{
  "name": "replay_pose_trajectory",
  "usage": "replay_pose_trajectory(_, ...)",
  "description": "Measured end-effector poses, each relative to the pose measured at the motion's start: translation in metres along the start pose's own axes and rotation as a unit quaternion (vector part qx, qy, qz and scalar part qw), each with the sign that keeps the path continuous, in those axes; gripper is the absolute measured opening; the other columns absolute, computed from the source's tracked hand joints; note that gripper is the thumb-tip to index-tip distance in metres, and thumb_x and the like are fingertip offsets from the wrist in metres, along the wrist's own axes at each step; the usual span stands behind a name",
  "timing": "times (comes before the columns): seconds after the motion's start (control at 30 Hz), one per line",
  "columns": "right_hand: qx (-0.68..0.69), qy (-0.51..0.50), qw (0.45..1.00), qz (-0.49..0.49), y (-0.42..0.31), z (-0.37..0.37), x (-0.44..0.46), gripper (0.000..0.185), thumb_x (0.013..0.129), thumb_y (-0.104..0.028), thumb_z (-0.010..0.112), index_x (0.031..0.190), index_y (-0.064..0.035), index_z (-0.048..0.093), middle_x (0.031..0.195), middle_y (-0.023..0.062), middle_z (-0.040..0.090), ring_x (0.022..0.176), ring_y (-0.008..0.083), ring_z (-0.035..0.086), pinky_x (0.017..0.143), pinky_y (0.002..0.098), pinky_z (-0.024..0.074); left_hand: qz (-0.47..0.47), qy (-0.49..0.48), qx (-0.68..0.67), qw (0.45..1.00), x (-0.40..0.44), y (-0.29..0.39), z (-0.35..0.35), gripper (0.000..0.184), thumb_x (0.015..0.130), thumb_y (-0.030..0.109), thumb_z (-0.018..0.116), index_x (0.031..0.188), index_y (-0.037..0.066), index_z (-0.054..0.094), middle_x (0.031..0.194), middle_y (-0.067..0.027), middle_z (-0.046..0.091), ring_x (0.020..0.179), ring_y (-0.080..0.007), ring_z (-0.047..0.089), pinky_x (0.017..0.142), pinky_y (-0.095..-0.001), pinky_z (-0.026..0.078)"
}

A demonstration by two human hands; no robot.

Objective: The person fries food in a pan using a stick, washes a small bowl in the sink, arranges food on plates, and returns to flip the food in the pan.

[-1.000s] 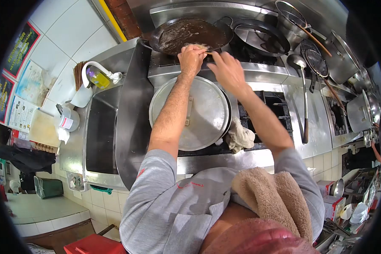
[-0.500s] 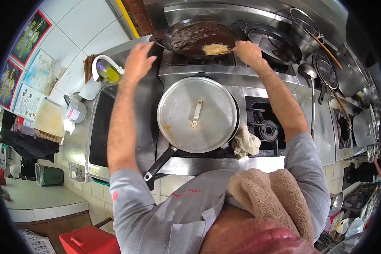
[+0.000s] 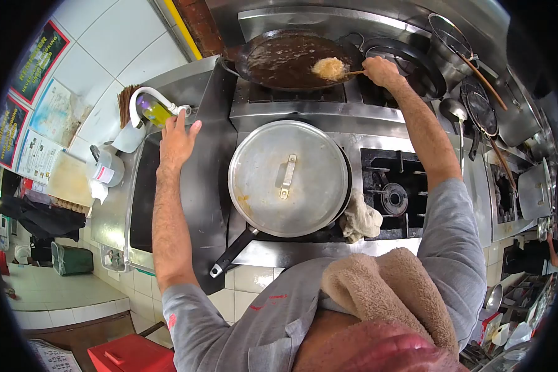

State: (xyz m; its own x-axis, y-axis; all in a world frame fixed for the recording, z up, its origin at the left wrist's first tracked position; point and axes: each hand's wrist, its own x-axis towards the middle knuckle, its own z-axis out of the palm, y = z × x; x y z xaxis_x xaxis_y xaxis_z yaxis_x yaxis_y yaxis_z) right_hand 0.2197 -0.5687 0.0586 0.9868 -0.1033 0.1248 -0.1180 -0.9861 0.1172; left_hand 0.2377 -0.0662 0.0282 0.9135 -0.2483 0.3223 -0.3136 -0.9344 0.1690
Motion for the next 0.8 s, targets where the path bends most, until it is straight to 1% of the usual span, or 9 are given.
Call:
replay_pose_trajectory(0.03, -0.003, -0.006, 1.0, 0.001, 0.004, 0.002, 0.005, 0.022, 0.081, -0.016, 0.049, 0.097, -0.0075, 0.061, 0.098, 0.0166, 0.062, 0.095, 0.0329, 0.059, 0.079, 0.0438, 0.0482, -0.009, -0.009, -0.003, 1.0, 0.003, 0.004, 0.003, 0.064, 0.084, 0.046, 0.051, 0.134, 0.012, 0.03, 0.128, -0.02, 0.035, 0.117, -0.0369, 0.037, 0.092, -0.049, 0.037)
replay_pose_trajectory(0.07, -0.007, -0.011, 1.0, 0.003, 0.008, 0.004, 0.012, 0.022, 0.082, -0.016, 0.049, 0.097, -0.007, 0.061, 0.1, 0.0164, 0.062, 0.096, 0.0328, 0.059, 0.081, 0.0437, 0.0477, -0.01, -0.009, -0.003, 1.0, 0.004, 0.005, 0.01, 0.064, 0.084, 0.046, 0.051, 0.134, 0.012, 0.03, 0.128, -0.02, 0.035, 0.117, -0.0369, 0.037, 0.092, -0.049, 0.037)
replay_pose_trajectory(0.13, -0.007, -0.018, 1.0, 0.014, 0.015, 0.009, 0.025, 0.023, 0.082, -0.016, 0.048, 0.098, -0.0067, 0.061, 0.101, 0.0165, 0.061, 0.098, 0.0329, 0.058, 0.082, 0.0436, 0.0473, -0.02, -0.058, -0.091, 0.994, 0.007, 0.008, 0.028, 0.072, 0.083, 0.049, 0.052, 0.139, 0.017, 0.019, 0.133, -0.0242, 0.027, 0.12, -0.0408, 0.032, 0.096, -0.0498, 0.033)
replay_pose_trajectory(0.17, -0.006, -0.024, 0.999, 0.025, 0.019, 0.011, 0.032, 0.024, 0.083, -0.017, 0.047, 0.099, -0.0064, 0.061, 0.103, 0.0166, 0.061, 0.099, 0.033, 0.057, 0.083, 0.0434, 0.0468, -0.018, -0.058, -0.091, 0.994, 0.011, 0.004, 0.032, 0.072, 0.083, 0.049, 0.052, 0.139, 0.017, 0.019, 0.133, -0.0242, 0.027, 0.12, -0.0408, 0.032, 0.096, -0.0498, 0.033)
replay_pose_trajectory(0.23, 0.005, -0.032, 0.998, 0.047, 0.023, 0.013, 0.046, 0.025, 0.084, -0.017, 0.045, 0.101, -0.0067, 0.06, 0.106, 0.0167, 0.06, 0.101, 0.0332, 0.057, 0.084, 0.0435, 0.0462, -0.035, -0.061, -0.128, 0.989, 0.012, 0.002, 0.031, 0.078, 0.082, 0.051, 0.052, 0.141, 0.021, 0.01, 0.135, -0.0278, 0.02, 0.121, -0.0447, 0.029, 0.099, -0.0508, 0.03)
replay_pose_trajectory(0.37, 0.011, -0.047, 0.995, 0.089, 0.025, 0.018, 0.068, 0.028, 0.086, -0.017, 0.041, 0.106, -0.0072, 0.058, 0.113, 0.0165, 0.057, 0.106, 0.0327, 0.054, 0.087, 0.0439, 0.0446, -0.022, -0.048, -0.128, 0.99, 0.012, 0.001, 0.033, 0.078, 0.083, 0.05, 0.052, 0.141, 0.022, 0.008, 0.135, -0.0277, 0.019, 0.121, -0.0463, 0.028, 0.099, -0.0516, 0.029)
replay_pose_trajectory(0.57, 0.016, -0.043, 0.992, 0.12, 0.007, 0.021, 0.105, 0.031, 0.087, -0.014, 0.039, 0.112, -0.0064, 0.056, 0.116, 0.0157, 0.055, 0.107, 0.0312, 0.054, 0.088, 0.0432, 0.0443, -0.026, -0.057, -0.145, 0.987, 0.013, 0.004, 0.029, 0.078, 0.083, 0.049, 0.052, 0.141, 0.021, 0.009, 0.136, -0.0283, 0.019, 0.124, -0.0466, 0.024, 0.1, -0.0513, 0.028)
replay_pose_trajectory(0.67, 0.015, -0.042, 0.992, 0.114, -0.007, 0.02, 0.115, 0.031, 0.087, -0.013, 0.04, 0.113, -0.0069, 0.056, 0.116, 0.0156, 0.055, 0.109, 0.0304, 0.053, 0.089, 0.0423, 0.0442, -0.011, -0.048, -0.151, 0.987, 0.014, 0.004, 0.03, 0.079, 0.082, 0.049, 0.053, 0.141, 0.02, 0.009, 0.136, -0.0285, 0.019, 0.124, -0.0463, 0.024, 0.101, -0.0508, 0.028)
replay_pose_trajectory(0.8, 0.023, -0.053, 0.993, 0.102, -0.031, 0.02, 0.13, 0.031, 0.086, -0.012, 0.042, 0.113, -0.0065, 0.056, 0.117, 0.0152, 0.055, 0.11, 0.0295, 0.052, 0.09, 0.0419, 0.0436, -0.036, -0.069, -0.161, 0.984, 0.014, 0.009, 0.024, 0.078, 0.083, 0.047, 0.054, 0.141, 0.018, 0.011, 0.136, -0.027, 0.019, 0.125, -0.0438, 0.024, 0.101, -0.0493, 0.028)
